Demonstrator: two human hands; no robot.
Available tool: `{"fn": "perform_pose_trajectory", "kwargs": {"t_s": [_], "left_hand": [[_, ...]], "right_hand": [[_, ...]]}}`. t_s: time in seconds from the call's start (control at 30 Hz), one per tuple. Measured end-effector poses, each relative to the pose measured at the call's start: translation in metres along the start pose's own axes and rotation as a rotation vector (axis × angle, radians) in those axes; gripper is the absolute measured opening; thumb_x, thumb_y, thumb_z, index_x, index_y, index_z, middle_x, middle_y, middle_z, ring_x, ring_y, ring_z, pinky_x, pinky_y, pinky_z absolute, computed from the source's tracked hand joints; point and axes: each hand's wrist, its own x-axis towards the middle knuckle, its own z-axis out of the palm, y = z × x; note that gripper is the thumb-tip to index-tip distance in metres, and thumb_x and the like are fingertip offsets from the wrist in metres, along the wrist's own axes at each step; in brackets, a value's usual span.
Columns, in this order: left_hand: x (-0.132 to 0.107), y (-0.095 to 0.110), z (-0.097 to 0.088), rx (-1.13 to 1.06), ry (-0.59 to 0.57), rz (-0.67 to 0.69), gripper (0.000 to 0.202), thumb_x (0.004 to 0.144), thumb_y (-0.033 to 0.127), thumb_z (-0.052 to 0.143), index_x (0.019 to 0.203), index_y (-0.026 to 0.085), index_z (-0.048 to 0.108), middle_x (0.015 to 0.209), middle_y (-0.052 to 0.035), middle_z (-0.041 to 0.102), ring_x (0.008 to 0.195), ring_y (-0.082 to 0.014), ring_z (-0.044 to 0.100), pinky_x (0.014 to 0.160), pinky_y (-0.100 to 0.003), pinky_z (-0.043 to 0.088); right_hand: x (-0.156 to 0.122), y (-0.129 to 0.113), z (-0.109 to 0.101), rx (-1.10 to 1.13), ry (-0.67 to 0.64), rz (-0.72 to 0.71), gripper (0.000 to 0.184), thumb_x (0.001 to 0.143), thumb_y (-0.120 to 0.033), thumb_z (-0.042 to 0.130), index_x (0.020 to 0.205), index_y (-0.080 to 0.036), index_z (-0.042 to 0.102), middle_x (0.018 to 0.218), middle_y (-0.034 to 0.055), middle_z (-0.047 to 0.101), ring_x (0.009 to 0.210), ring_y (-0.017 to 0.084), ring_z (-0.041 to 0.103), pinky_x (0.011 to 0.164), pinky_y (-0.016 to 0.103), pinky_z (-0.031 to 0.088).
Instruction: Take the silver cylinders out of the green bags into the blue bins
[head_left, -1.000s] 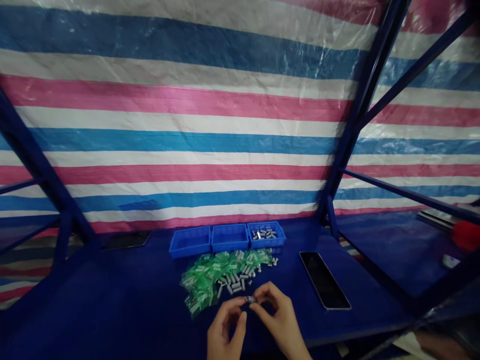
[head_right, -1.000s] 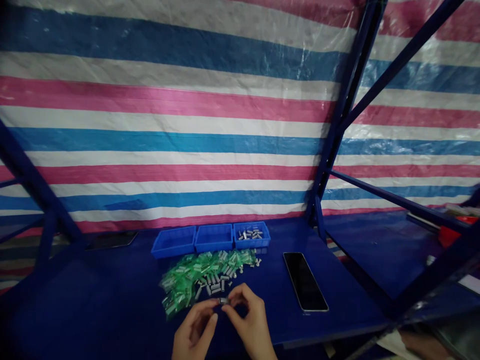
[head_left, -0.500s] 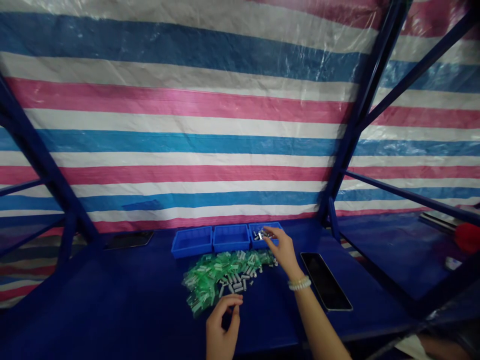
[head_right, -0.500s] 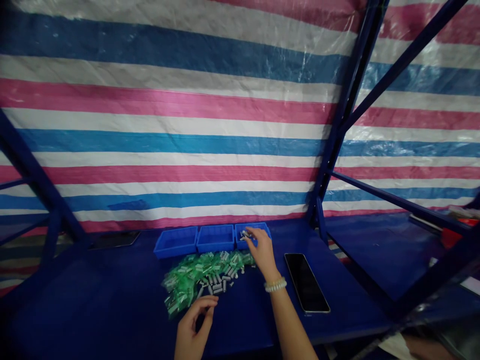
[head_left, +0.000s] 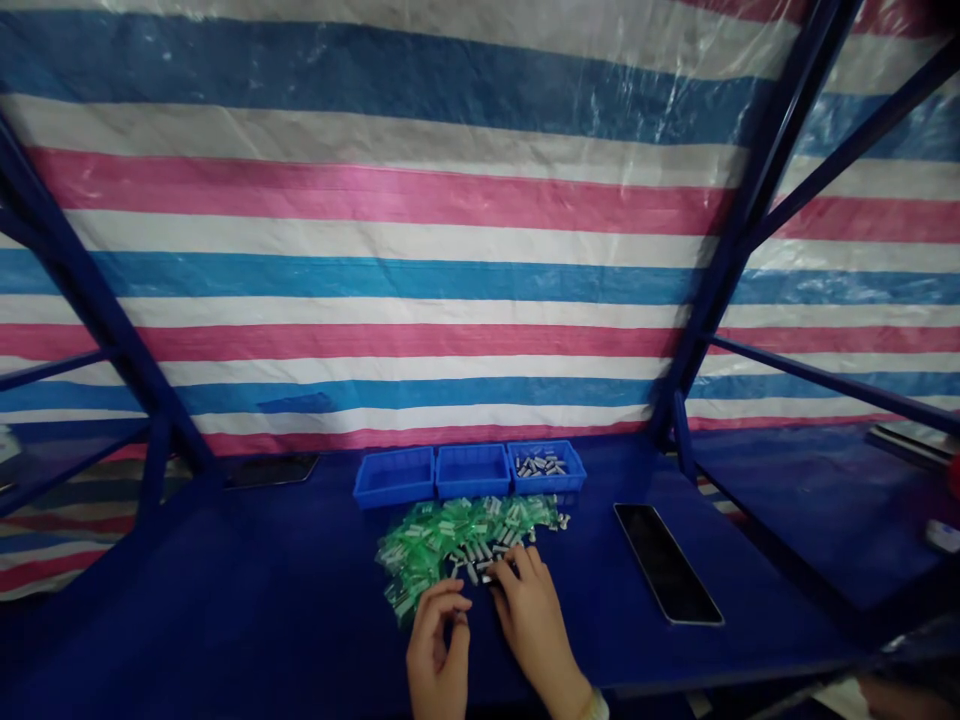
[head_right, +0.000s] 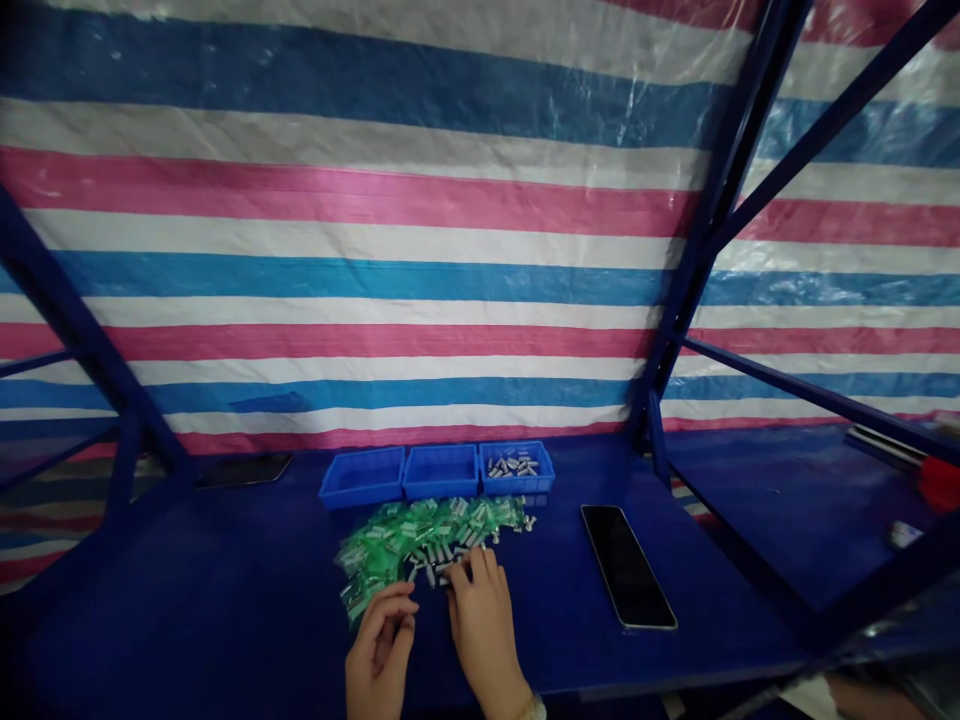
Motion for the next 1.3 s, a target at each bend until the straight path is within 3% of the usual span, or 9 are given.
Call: {"fn": "perform_pose_trajectory", "kwargs": {"t_s": [0.13,0.23,0.43,0.63,0.77,0.9,1.03,1.2,1.3], "left_hand": [[0.000,0.001,-0.001,0.012,-0.020,-0.012,0.013,0.082,0.026,0.058,0.075,0.020,0.068,0.103,-0.0103,0.065,0.102,-0.0266,0.063,0.085,-0.034,0.053],[0.002,0.004,0.001,0.004,-0.050,-0.023,0.012,0.080,0.025,0.059,0.081,0.020,0.070,0.102,-0.0101,0.066,0.102,-0.0265,0.063,0.083,-0.034,0.054],[0.005,0.027,0.007,-0.064,-0.322,-0.134,0.028,0.078,0.023,0.060,0.105,0.022,0.070,0.105,-0.0088,0.068,0.095,-0.0234,0.066,0.081,-0.032,0.056],[0.000,0.042,0.012,-0.215,-0.441,-0.272,0.025,0.078,0.024,0.064,0.102,0.020,0.073,0.097,-0.0083,0.072,0.094,-0.0245,0.067,0.085,-0.032,0.053],[-0.005,0.037,0.016,-0.395,-0.450,-0.463,0.023,0.072,0.027,0.073,0.094,0.019,0.075,0.094,-0.0091,0.074,0.093,-0.0261,0.068,0.084,-0.032,0.052],[-0.008,0.040,0.017,-0.547,-0.360,-0.569,0.030,0.067,0.027,0.077,0.096,0.018,0.075,0.093,-0.0103,0.075,0.093,-0.0271,0.068,0.086,-0.035,0.053],[-0.004,0.049,0.012,-0.387,-0.239,-0.397,0.026,0.071,0.025,0.073,0.096,0.019,0.076,0.096,-0.0088,0.074,0.092,-0.0242,0.069,0.086,-0.031,0.054],[-0.002,0.049,0.008,-0.214,-0.310,-0.151,0.024,0.077,0.021,0.064,0.098,0.021,0.076,0.112,-0.0095,0.071,0.108,-0.0273,0.065,0.094,-0.034,0.053],[-0.002,0.039,0.009,-0.116,-0.287,-0.080,0.025,0.080,0.020,0.059,0.100,0.021,0.075,0.111,-0.0095,0.072,0.108,-0.0273,0.065,0.093,-0.036,0.053]], "right_hand": [[-0.010,0.004,0.001,-0.033,-0.003,0.031,0.024,0.083,-0.001,0.053,0.092,-0.022,0.061,0.099,0.0082,0.058,0.091,0.028,0.054,0.075,0.039,0.046],[-0.018,0.007,-0.004,0.090,0.021,0.078,0.025,0.084,0.001,0.049,0.090,-0.021,0.058,0.098,0.0079,0.058,0.089,0.027,0.056,0.075,0.039,0.046],[-0.022,-0.002,-0.028,0.633,0.052,0.167,0.014,0.097,-0.015,0.041,0.099,-0.022,0.052,0.089,0.0030,0.060,0.082,0.018,0.061,0.073,0.026,0.049],[-0.017,-0.012,-0.051,0.644,0.163,0.131,0.006,0.092,-0.021,0.055,0.088,-0.022,0.059,0.081,0.0010,0.058,0.075,0.017,0.059,0.068,0.023,0.046],[-0.015,-0.015,-0.058,0.639,0.120,0.030,0.008,0.086,-0.014,0.062,0.083,-0.022,0.063,0.079,0.0001,0.056,0.072,0.015,0.057,0.066,0.023,0.044],[-0.011,-0.012,-0.059,0.668,0.122,0.040,0.009,0.086,-0.013,0.062,0.084,-0.022,0.065,0.079,0.0004,0.059,0.074,0.016,0.058,0.067,0.023,0.045],[-0.008,-0.007,-0.050,0.785,0.115,0.199,0.002,0.084,-0.018,0.065,0.085,-0.020,0.064,0.080,0.0015,0.066,0.076,0.018,0.062,0.071,0.025,0.048],[-0.012,-0.005,-0.037,1.122,0.044,0.302,0.013,0.084,-0.030,0.068,0.089,-0.019,0.063,0.089,0.0060,0.071,0.085,0.022,0.068,0.076,0.029,0.053],[0.001,0.008,-0.040,1.064,0.105,0.263,0.018,0.089,-0.034,0.061,0.094,-0.018,0.064,0.091,0.0080,0.071,0.086,0.023,0.068,0.078,0.032,0.054]]}}
